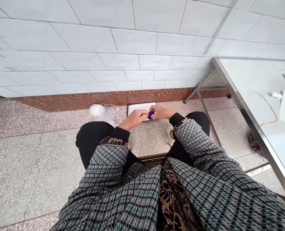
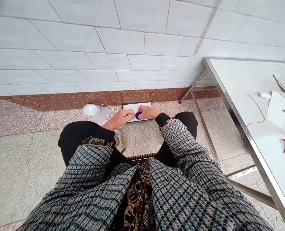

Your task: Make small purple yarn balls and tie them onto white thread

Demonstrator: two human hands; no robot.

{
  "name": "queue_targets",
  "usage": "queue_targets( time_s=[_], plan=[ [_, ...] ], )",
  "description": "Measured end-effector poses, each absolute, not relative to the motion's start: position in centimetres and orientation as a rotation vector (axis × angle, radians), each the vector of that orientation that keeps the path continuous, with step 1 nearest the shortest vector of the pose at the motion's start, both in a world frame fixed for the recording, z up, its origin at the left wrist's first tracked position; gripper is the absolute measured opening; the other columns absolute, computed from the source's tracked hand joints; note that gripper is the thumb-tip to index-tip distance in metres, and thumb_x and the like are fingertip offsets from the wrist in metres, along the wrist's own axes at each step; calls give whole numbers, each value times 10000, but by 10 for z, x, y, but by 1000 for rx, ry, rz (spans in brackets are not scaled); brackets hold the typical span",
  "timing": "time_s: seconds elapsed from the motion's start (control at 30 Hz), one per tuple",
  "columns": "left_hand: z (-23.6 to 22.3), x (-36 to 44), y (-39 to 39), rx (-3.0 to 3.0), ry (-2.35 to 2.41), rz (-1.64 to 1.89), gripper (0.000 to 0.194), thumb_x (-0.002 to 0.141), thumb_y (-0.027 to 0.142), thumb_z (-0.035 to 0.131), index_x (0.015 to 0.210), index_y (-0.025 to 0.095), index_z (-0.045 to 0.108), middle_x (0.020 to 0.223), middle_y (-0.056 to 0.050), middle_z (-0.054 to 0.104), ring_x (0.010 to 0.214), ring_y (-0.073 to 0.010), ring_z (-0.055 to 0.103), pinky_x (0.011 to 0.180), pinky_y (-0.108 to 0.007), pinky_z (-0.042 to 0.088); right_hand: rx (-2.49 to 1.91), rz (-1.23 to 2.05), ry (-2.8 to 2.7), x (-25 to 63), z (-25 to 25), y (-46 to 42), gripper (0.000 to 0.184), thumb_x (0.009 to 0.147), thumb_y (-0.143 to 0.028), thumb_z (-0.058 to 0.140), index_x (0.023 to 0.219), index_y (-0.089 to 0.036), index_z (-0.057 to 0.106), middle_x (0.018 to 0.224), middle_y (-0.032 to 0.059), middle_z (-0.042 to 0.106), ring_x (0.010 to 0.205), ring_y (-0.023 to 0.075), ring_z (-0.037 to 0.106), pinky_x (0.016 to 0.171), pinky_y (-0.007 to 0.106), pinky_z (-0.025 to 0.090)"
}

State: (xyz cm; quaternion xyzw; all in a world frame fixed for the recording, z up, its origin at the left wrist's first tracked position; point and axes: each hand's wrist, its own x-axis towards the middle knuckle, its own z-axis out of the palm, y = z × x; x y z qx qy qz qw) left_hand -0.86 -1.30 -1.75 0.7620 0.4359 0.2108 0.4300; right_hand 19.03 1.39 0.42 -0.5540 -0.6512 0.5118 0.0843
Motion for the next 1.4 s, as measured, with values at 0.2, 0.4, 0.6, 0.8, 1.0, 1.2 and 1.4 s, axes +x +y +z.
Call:
queue_targets(
  time_s=[0.2, 0.4, 0.6, 0.8, 1.0, 1.2, 1.4],
  plan=[
    [-22, -17, -9, 1880, 1241, 573, 238, 858, 402, 470, 715, 225, 542, 658, 12, 551, 671, -172, 484, 665, -297, 367, -1078, 2126, -1310, 205, 14, 9, 307, 795, -59, 701, 1044, -197, 587, 848, -27, 715, 651, 101, 650, 675, 228, 555],
    [-22, -4, -18, 1977, 988, 439, 237, 863, 350, 494, 672, 214, 526, 626, 28, 507, 645, -150, 461, 664, -281, 368, -1289, 1692, -1231, 197, -2, 21, 302, 910, -115, 674, 1163, -220, 547, 897, -27, 680, 692, 104, 629, 725, 239, 553],
    [-15, -15, -14, 1936, 1141, 594, 218, 880, 334, 510, 706, 210, 555, 673, 12, 573, 688, -164, 506, 685, -288, 393, -1411, 1891, -2032, 202, 0, 13, 246, 742, -35, 739, 933, -182, 689, 796, -2, 695, 712, 151, 627, 685, 260, 525],
    [-18, -12, -13, 1895, 1191, 562, 213, 903, 324, 519, 728, 211, 566, 661, 19, 564, 675, -168, 507, 675, -294, 395, -920, 2086, -1182, 211, 14, 15, 324, 837, -183, 740, 1125, -195, 592, 902, 3, 727, 740, 112, 686, 756, 241, 609],
    [-21, 10, -25, 1985, 973, 442, 215, 915, 296, 507, 730, 205, 572, 699, 7, 590, 698, -166, 517, 733, -307, 406, -1345, 1572, -1391, 202, 0, 21, 228, 891, -136, 716, 1004, -222, 537, 890, -8, 661, 755, 128, 628, 731, 260, 553],
    [-9, -11, -17, 1923, 1141, 557, 195, 891, 289, 525, 722, 205, 573, 684, 9, 551, 696, -171, 492, 717, -302, 385, -1327, 1905, -2053, 209, 6, 13, 339, 725, 13, 762, 966, -190, 637, 830, -7, 678, 704, 142, 592, 671, 267, 507],
    [-4, -15, -17, 1889, 1172, 517, 231, 909, 294, 527, 693, 214, 521, 648, 16, 512, 674, -167, 473, 696, -304, 365, -948, 1915, -1203, 215, 20, 19, 352, 876, -206, 813, 1104, -230, 546, 953, -8, 686, 770, 106, 673, 717, 218, 580]
  ],
)
